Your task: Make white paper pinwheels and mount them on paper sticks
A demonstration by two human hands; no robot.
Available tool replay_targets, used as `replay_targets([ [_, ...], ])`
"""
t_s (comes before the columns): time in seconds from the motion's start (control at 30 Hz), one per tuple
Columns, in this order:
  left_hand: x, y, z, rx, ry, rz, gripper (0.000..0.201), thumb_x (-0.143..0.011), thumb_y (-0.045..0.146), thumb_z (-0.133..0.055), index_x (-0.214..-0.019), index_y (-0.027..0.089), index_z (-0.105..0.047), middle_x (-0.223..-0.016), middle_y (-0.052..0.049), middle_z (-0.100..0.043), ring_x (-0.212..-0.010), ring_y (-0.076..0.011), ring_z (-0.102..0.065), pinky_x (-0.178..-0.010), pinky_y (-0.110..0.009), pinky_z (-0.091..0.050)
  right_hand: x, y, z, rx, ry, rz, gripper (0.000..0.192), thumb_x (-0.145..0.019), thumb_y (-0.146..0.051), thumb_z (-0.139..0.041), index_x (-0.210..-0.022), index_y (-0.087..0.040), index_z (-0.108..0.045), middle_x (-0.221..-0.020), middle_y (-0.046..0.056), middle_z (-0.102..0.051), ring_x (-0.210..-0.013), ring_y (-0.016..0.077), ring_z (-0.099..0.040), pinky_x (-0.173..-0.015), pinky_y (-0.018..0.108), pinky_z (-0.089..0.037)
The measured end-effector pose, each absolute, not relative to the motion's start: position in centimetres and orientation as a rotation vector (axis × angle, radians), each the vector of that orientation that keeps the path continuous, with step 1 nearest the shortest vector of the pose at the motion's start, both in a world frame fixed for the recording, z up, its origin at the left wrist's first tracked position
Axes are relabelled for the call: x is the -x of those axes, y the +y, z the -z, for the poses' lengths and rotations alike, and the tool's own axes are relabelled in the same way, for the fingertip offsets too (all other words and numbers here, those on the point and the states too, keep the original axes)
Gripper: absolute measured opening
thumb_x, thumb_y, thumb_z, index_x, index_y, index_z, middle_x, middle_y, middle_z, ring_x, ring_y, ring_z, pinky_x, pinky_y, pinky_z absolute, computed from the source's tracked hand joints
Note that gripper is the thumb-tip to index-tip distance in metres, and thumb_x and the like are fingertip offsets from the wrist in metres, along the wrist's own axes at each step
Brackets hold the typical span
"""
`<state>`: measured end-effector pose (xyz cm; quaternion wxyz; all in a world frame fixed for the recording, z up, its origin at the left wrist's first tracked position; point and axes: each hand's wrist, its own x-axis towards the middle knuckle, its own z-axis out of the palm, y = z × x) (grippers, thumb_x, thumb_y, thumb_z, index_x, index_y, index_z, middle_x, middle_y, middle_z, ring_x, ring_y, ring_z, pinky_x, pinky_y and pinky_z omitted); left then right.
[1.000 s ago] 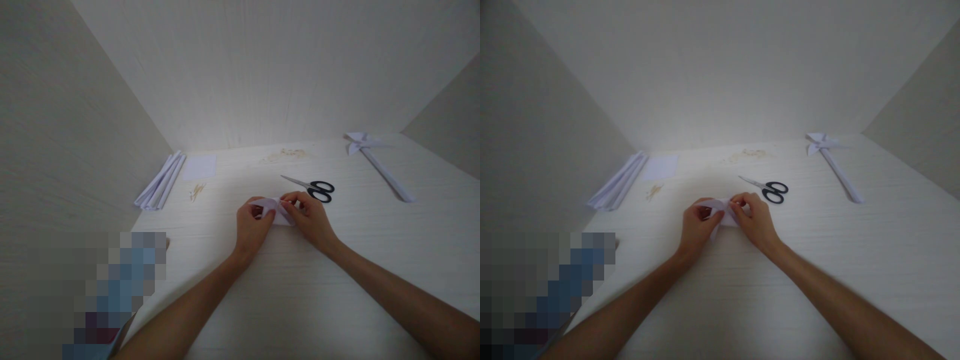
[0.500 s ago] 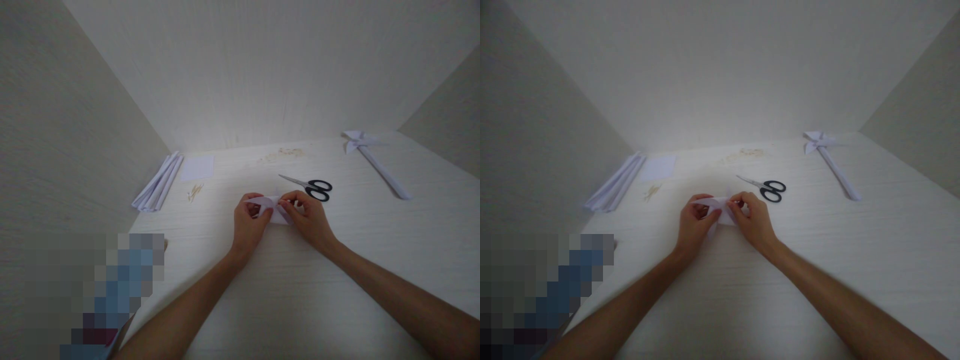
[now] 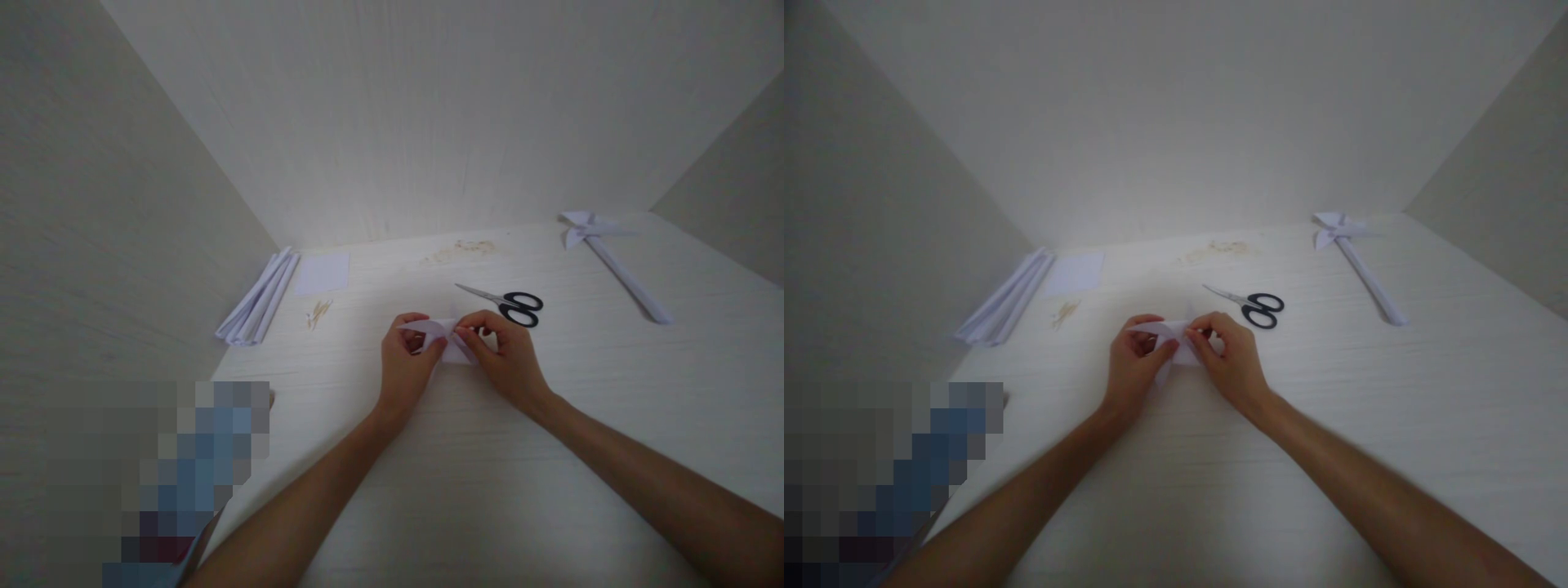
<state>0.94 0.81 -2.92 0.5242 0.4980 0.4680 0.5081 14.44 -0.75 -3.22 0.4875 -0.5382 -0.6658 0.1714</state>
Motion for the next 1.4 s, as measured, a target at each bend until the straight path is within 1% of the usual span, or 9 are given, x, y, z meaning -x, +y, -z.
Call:
replay_targets([
  [0.2,-0.97,0.89,2.84,-1.177,1.114,-1.220,0.032,-0.056,0.014,-0.065,-0.084,0.016,-0.050,-0.066,0.000,-0.060,-0.059,-0.0112,-0.059,-0.055,-0.021,-0.046,-14.38,-0.82,3.21,1.288,-1.631,-0.334,0.006,-0.076,-0.019,-0.051,-0.073,-0.019,-0.057,-0.070,0.002,-0.062,-0.063,0.0141,-0.053,-0.059,0.027,-0.042],
  [0.7,-0.92,0.94,2.76,-1.140,1.090,-1.205,0.033,-0.055,0.015,-0.066,-0.084,0.016,-0.050,-0.067,0.000,-0.062,-0.059,-0.0113,-0.059,-0.057,-0.022,-0.046,-14.25,-1.09,2.93,1.257,-1.647,-0.306,0.006,-0.076,-0.016,-0.052,-0.072,-0.019,-0.055,-0.071,0.002,-0.062,-0.064,0.0138,-0.054,-0.060,0.027,-0.042],
  [0.97,-0.96,0.95,2.77,-1.128,1.091,-1.209,0.035,-0.055,0.015,-0.066,-0.086,0.016,-0.050,-0.065,0.001,-0.060,-0.059,-0.0116,-0.059,-0.057,-0.022,-0.045,-14.09,-1.31,2.67,1.238,-1.707,-0.202,0.007,-0.077,-0.015,-0.051,-0.072,-0.019,-0.054,-0.072,0.003,-0.062,-0.068,0.0151,-0.056,-0.064,0.029,-0.044],
  [1.2,-0.89,0.96,2.66,-1.098,1.058,-1.189,0.034,-0.056,0.015,-0.066,-0.086,0.016,-0.050,-0.060,0.003,-0.060,-0.055,-0.0097,-0.058,-0.054,-0.020,-0.043,-14.20,-1.20,2.72,1.181,-1.679,-0.304,0.007,-0.077,-0.014,-0.052,-0.074,-0.019,-0.057,-0.072,0.003,-0.062,-0.066,0.0132,-0.056,-0.062,0.026,-0.045],
  [1.4,-0.95,0.91,2.64,-1.080,1.082,-1.189,0.034,-0.055,0.014,-0.065,-0.086,0.017,-0.049,-0.067,0.001,-0.063,-0.057,-0.0115,-0.060,-0.054,-0.021,-0.046,-14.28,-1.14,2.97,1.238,-1.633,-0.315,0.006,-0.075,-0.017,-0.055,-0.073,-0.019,-0.060,-0.070,0.002,-0.064,-0.066,0.0146,-0.058,-0.062,0.026,-0.045],
])
